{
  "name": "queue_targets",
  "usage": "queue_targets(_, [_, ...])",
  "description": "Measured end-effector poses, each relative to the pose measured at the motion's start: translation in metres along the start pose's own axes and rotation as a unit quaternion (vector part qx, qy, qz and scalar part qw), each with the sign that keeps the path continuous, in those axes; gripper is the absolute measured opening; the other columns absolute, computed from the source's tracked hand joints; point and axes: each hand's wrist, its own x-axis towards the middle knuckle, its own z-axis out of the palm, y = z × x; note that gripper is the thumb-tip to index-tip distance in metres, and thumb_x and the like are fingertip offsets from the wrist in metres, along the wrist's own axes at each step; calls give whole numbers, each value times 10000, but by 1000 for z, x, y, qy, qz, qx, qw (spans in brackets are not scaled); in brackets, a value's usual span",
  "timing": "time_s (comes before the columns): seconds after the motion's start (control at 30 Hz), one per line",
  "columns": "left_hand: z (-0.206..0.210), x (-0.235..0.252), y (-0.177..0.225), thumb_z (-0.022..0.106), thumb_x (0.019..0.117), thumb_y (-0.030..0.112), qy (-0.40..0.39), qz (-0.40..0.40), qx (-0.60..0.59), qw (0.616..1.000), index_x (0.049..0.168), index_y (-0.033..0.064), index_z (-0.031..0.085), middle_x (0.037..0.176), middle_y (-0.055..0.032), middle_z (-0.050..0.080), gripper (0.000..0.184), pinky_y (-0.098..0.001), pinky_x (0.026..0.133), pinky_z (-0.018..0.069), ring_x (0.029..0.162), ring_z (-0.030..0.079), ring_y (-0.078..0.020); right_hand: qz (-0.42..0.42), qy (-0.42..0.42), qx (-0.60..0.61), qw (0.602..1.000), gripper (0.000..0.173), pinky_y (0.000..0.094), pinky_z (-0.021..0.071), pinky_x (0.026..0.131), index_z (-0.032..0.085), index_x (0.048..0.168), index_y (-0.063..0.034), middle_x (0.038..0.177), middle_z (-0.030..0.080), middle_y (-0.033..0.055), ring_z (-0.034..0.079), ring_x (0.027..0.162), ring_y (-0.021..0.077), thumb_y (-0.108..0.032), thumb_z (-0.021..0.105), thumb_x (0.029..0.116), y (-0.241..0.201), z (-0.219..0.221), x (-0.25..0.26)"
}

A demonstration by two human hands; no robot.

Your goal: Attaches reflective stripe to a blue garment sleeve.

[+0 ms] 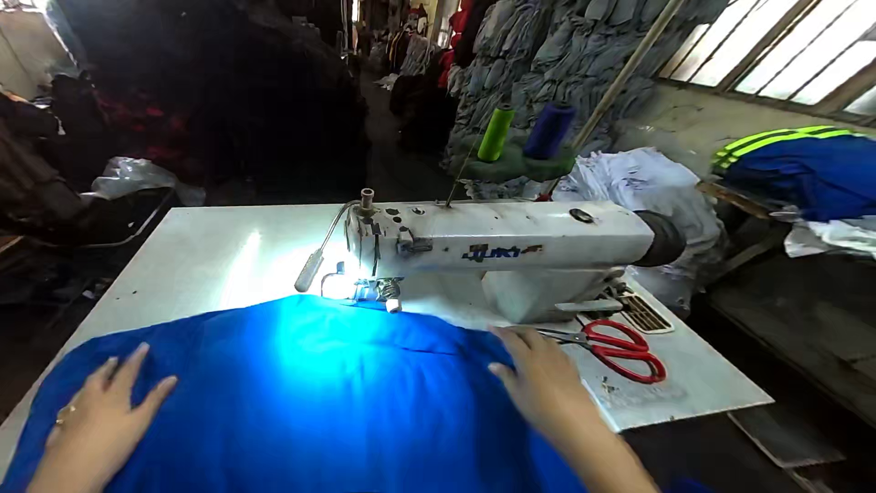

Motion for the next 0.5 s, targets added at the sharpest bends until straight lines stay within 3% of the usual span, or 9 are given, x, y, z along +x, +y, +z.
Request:
queue_targets(0.07, [20,-7,-15,403,1045,527,-5,23,40,999,1590,82,367,1620,-350,239,705,-775,1151,104,1494,189,-585,-73,65,7,995,452,711,456,1001,669,1339,-77,1375,604,268,573,1267,511,-232,717,917,-19,30,-12])
queue_targets(0.13, [18,-10,-31,361,1055,518,-11,53,57,997,1584,86,381,1627,-324,255,684,-754,1163,116,1500,215,-557,-115,73,16,990,486,719,394,1067,674,1354,-127,1442,579,227,523,1349,485,-409,596,966,-29,53,-26])
queue_targets(0.2, [5,-10,-46,380,1057,481,-38,70,54,995,1585,70,372,1632,-317,250,669,-734,1178,115,1509,209,-542,-109,21,30,993,512,733,324,1109,663,1374,-130,1472,560,214,491,1387,471,-455,546,995,-34,60,-37])
queue_targets(0.27, [-7,-5,-60,416,1053,427,-56,81,50,994,1579,36,367,1630,-332,236,657,-720,1187,114,1509,188,-554,-87,-49,49,994,494,735,254,1147,634,1405,-105,1500,534,215,457,1419,462,-398,575,1012,-37,55,-45])
queue_targets(0.33, [-12,-2,-63,467,1044,373,-57,95,40,993,1551,-8,398,1608,-362,254,637,-715,1189,125,1493,193,-583,-77,-35,67,994,471,721,260,1155,640,1384,-62,1480,541,244,456,1413,480,-341,602,1007,-40,55,-50])
queue_targets(0.4, [-12,-1,-47,488,1048,311,-36,123,25,991,1502,-29,467,1580,-363,316,567,-724,1186,114,1483,236,-577,-86,34,86,992,488,710,307,1135,620,1387,-18,1467,528,294,452,1396,522,-325,593,1009,-48,62,-50])
queue_targets(0.5, [4,1,-19,420,1069,404,-29,145,20,989,1502,53,507,1580,-300,376,564,-752,1166,107,1482,293,-535,-103,49,72,991,592,688,319,1145,583,1441,-65,1507,513,242,447,1424,467,-490,440,1055,-56,75,-43])
